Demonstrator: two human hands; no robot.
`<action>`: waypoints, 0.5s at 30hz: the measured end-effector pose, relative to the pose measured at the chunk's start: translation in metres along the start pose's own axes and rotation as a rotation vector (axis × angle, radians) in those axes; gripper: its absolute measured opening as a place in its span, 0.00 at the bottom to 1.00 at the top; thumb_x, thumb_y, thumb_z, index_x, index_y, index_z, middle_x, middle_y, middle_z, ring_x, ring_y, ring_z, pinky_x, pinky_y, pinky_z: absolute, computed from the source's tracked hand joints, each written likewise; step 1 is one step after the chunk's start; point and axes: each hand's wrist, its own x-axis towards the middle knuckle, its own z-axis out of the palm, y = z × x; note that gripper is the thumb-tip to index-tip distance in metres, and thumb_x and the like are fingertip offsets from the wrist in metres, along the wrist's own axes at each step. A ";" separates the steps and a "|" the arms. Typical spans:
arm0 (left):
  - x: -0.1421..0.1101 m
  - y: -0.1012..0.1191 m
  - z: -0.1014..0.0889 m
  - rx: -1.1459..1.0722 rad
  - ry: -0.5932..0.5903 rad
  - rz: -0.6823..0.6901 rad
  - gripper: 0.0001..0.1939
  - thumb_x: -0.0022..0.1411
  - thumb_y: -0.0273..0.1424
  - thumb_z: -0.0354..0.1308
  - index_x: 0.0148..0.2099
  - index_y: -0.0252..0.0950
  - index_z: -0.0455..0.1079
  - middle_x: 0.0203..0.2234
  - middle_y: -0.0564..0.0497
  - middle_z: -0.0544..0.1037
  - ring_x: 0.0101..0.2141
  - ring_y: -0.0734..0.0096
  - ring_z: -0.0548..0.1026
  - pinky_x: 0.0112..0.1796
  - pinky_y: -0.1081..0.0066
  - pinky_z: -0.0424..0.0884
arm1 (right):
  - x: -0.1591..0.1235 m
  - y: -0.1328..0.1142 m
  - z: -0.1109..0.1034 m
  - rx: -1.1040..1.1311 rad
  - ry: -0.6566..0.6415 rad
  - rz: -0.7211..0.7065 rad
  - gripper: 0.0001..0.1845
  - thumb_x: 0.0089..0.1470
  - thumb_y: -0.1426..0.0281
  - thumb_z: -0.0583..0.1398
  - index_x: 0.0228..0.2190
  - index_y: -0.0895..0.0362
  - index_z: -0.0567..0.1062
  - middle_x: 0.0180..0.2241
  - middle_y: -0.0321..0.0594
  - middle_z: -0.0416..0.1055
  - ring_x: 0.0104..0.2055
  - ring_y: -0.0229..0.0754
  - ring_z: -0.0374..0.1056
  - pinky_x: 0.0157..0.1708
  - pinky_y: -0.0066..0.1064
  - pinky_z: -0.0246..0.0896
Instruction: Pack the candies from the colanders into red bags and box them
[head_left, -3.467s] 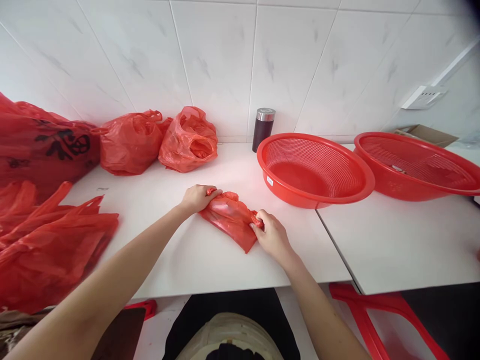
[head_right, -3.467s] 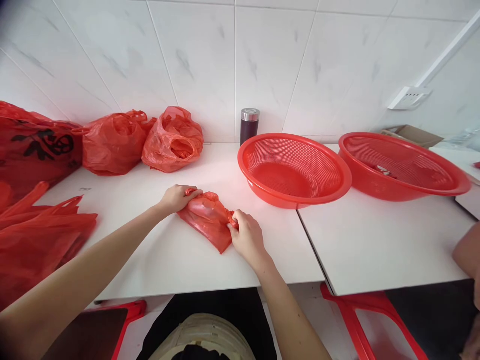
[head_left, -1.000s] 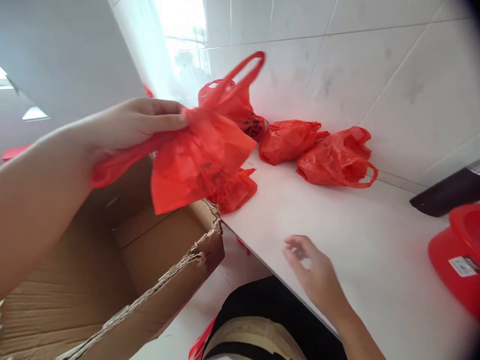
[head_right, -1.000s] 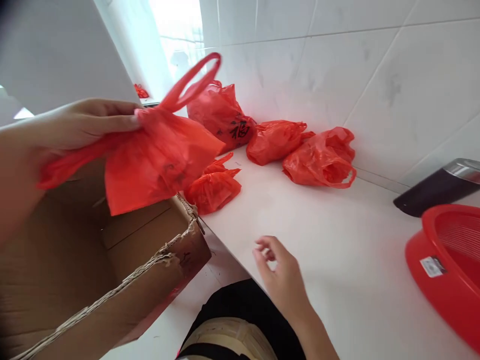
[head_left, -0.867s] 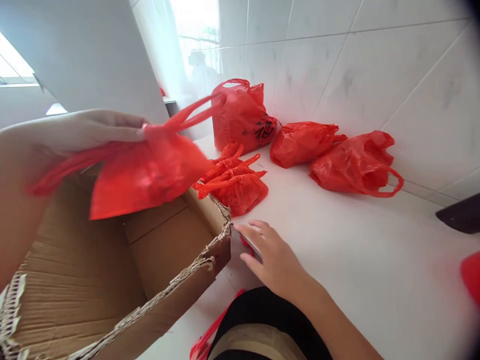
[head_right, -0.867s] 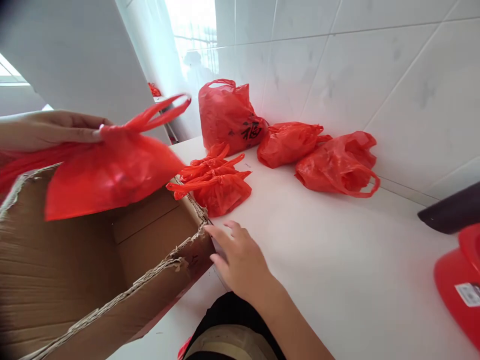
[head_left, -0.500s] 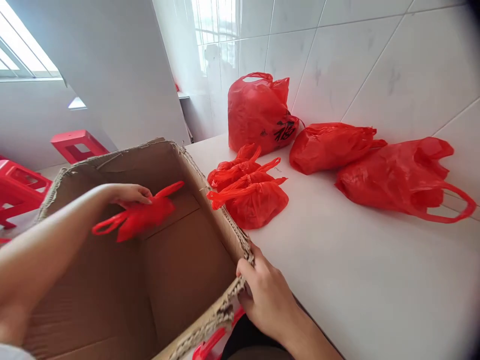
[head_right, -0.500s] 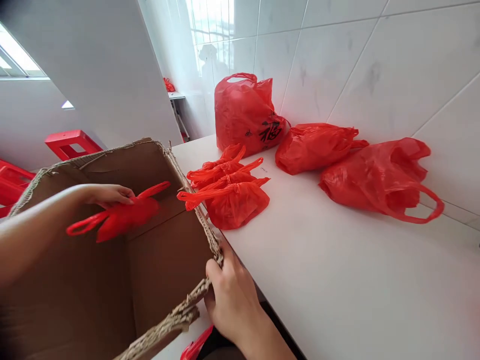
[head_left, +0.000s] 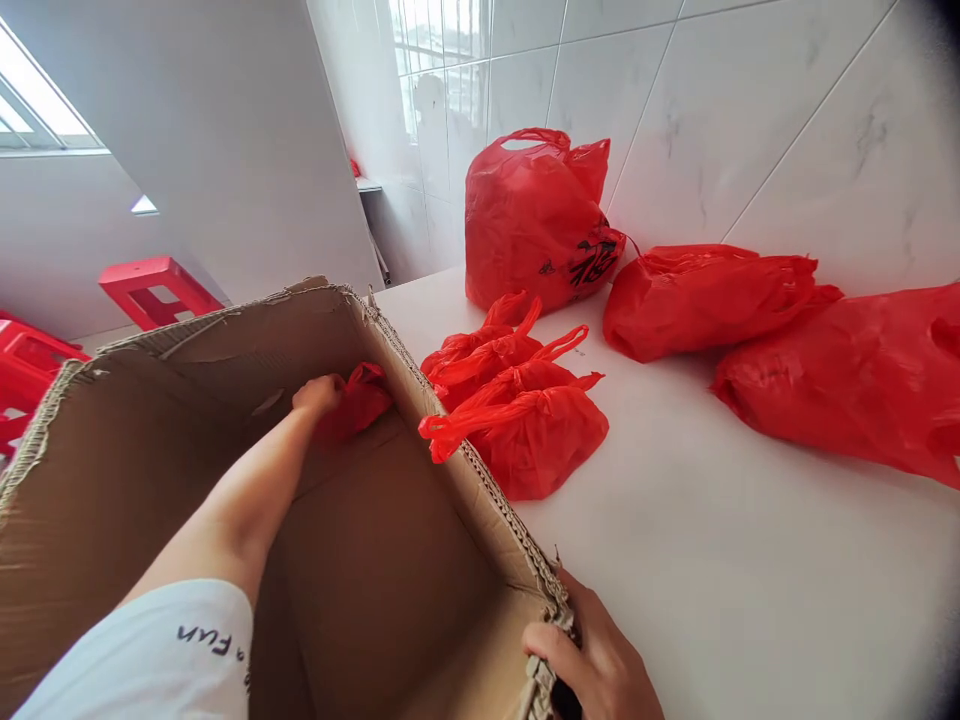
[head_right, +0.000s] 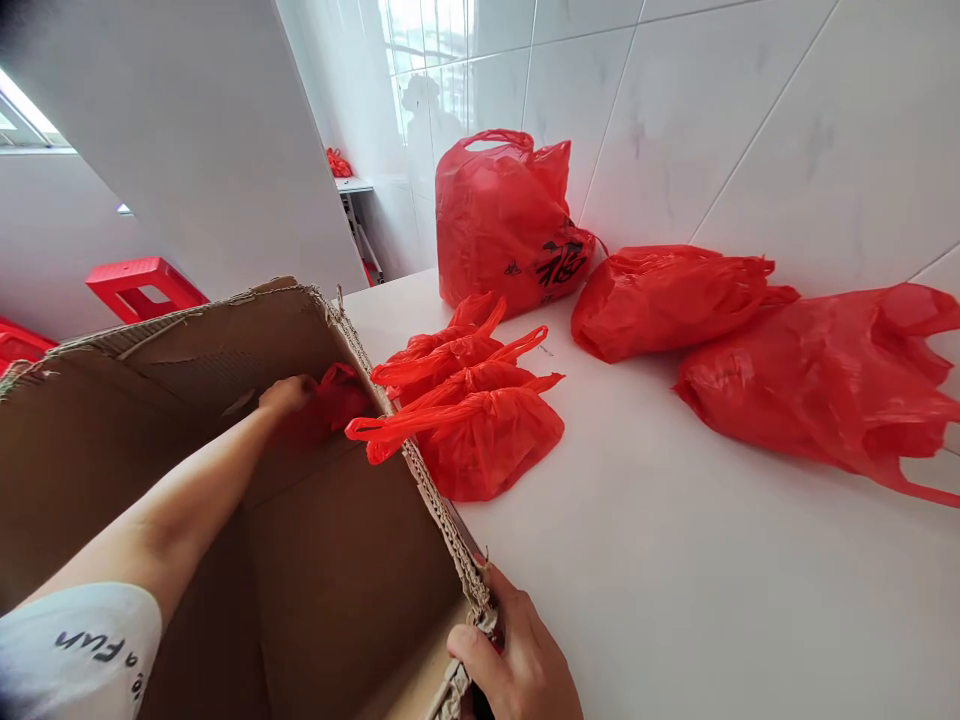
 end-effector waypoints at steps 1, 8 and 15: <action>0.001 0.001 0.002 -0.017 0.040 0.006 0.18 0.65 0.36 0.57 0.54 0.34 0.67 0.50 0.44 0.72 0.46 0.60 0.73 0.45 0.56 0.72 | 0.000 -0.001 -0.001 -0.020 -0.008 0.006 0.13 0.43 0.73 0.59 0.34 0.50 0.70 0.59 0.43 0.55 0.44 0.46 0.67 0.35 0.31 0.67; -0.007 0.043 -0.034 -0.218 0.363 0.068 0.18 0.65 0.36 0.56 0.54 0.34 0.66 0.49 0.44 0.72 0.46 0.61 0.73 0.45 0.55 0.72 | 0.004 -0.002 -0.002 0.044 0.025 -0.025 0.14 0.42 0.72 0.58 0.35 0.51 0.71 0.60 0.45 0.53 0.45 0.46 0.66 0.37 0.32 0.66; -0.117 0.187 -0.107 -0.394 0.508 0.629 0.13 0.66 0.33 0.51 0.52 0.41 0.66 0.42 0.53 0.76 0.38 0.74 0.73 0.39 0.73 0.69 | 0.009 -0.009 -0.006 0.120 0.057 0.007 0.22 0.32 0.77 0.58 0.35 0.51 0.72 0.57 0.44 0.56 0.45 0.47 0.65 0.38 0.33 0.64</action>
